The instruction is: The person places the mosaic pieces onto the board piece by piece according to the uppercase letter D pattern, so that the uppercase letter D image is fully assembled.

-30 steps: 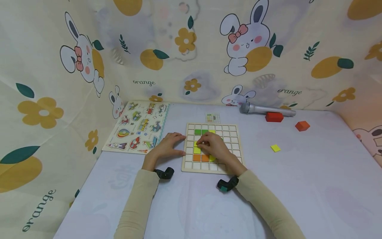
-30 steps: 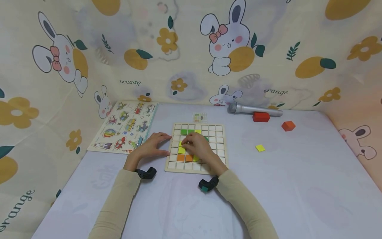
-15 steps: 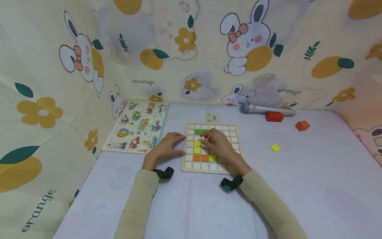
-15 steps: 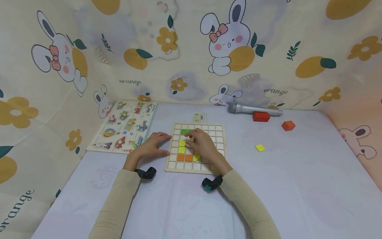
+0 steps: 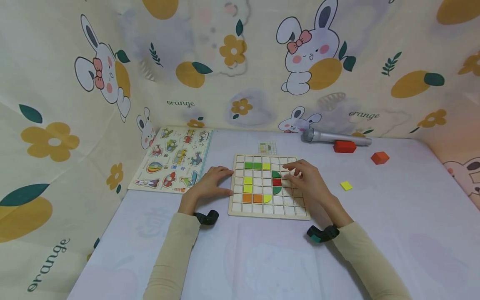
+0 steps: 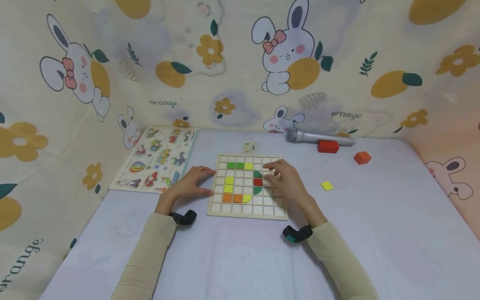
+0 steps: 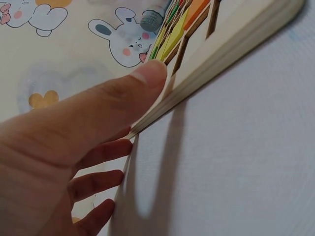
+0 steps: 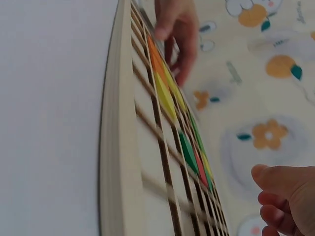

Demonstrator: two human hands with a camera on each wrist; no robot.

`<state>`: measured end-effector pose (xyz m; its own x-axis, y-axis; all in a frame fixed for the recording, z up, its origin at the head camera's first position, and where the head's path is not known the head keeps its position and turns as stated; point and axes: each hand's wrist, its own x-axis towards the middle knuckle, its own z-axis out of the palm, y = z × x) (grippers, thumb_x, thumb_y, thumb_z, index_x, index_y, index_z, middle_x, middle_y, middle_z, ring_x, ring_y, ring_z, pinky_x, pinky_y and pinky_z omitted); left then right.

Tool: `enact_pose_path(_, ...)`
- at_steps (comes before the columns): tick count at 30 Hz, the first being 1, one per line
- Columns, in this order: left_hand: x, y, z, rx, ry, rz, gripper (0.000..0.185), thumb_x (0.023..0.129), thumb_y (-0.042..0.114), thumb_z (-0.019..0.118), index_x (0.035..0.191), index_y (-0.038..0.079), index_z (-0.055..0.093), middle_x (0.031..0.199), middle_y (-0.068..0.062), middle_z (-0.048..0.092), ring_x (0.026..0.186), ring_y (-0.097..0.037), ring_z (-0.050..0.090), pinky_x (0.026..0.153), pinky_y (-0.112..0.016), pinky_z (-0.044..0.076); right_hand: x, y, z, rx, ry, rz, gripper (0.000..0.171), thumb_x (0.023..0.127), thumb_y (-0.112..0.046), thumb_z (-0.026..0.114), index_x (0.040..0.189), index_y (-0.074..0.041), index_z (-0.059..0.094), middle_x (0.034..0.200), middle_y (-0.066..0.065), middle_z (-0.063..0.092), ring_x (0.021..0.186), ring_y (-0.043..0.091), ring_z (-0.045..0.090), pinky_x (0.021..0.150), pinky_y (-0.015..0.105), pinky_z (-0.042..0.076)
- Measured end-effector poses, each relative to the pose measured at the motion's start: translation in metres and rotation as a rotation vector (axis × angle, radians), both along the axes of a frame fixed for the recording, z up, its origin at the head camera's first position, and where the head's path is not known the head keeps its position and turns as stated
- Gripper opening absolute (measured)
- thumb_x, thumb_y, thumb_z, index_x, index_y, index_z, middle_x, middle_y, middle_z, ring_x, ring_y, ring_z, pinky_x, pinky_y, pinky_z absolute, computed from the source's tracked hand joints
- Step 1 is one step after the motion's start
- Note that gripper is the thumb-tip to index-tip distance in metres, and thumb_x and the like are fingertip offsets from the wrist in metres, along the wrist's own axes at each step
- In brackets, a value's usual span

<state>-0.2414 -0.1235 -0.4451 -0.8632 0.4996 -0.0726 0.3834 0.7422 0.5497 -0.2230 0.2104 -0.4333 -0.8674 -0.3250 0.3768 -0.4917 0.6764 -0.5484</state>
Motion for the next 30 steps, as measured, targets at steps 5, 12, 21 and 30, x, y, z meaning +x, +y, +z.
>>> enact_pose_path(5,0.000,0.000,0.000,0.000,-0.003,0.000,0.073,0.077,0.042,0.073,0.139,0.016,0.045,0.143,-0.009,0.039,0.133,-0.027,0.031,0.111,-0.044,0.027,0.010,0.034,0.002,0.041,0.011,-0.093,0.032,0.081,-0.010,0.072,0.112,-0.008,0.066,0.099,0.011,0.062,0.080,0.018,0.050,0.062,0.027,0.046)
enact_pose_path(12,0.000,-0.001,-0.002,0.008,-0.004,0.000,0.073,0.077,0.043,0.073,0.139,0.016,0.045,0.143,-0.008,0.039,0.133,-0.027,0.029,0.111,-0.045,0.026,0.022,0.080,-0.002,0.092,-0.012,-0.218,0.031,0.082,-0.009,0.071,0.112,-0.007,0.065,0.101,0.013,0.060,0.083,0.022,0.052,0.063,0.030,0.046)
enact_pose_path(21,-0.001,-0.001,-0.003,0.008,-0.001,-0.001,0.073,0.077,0.043,0.073,0.139,0.016,0.046,0.143,-0.009,0.039,0.133,-0.027,0.030,0.111,-0.045,0.026,0.032,0.120,0.000,0.112,-0.182,-0.324,0.038,0.086,-0.019,0.068,0.120,-0.004,0.059,0.111,0.021,0.051,0.098,0.037,0.050,0.076,0.052,0.050)
enact_pose_path(30,-0.002,-0.001,-0.003,0.013,-0.003,-0.002,0.072,0.077,0.043,0.073,0.138,0.016,0.046,0.143,-0.008,0.039,0.133,-0.026,0.030,0.111,-0.045,0.026,0.033,0.136,-0.003,0.197,-0.289,-0.373,0.047,0.081,-0.020,0.072,0.118,0.004,0.057,0.091,0.018,0.055,0.085,0.032,0.047,0.067,0.038,0.043)
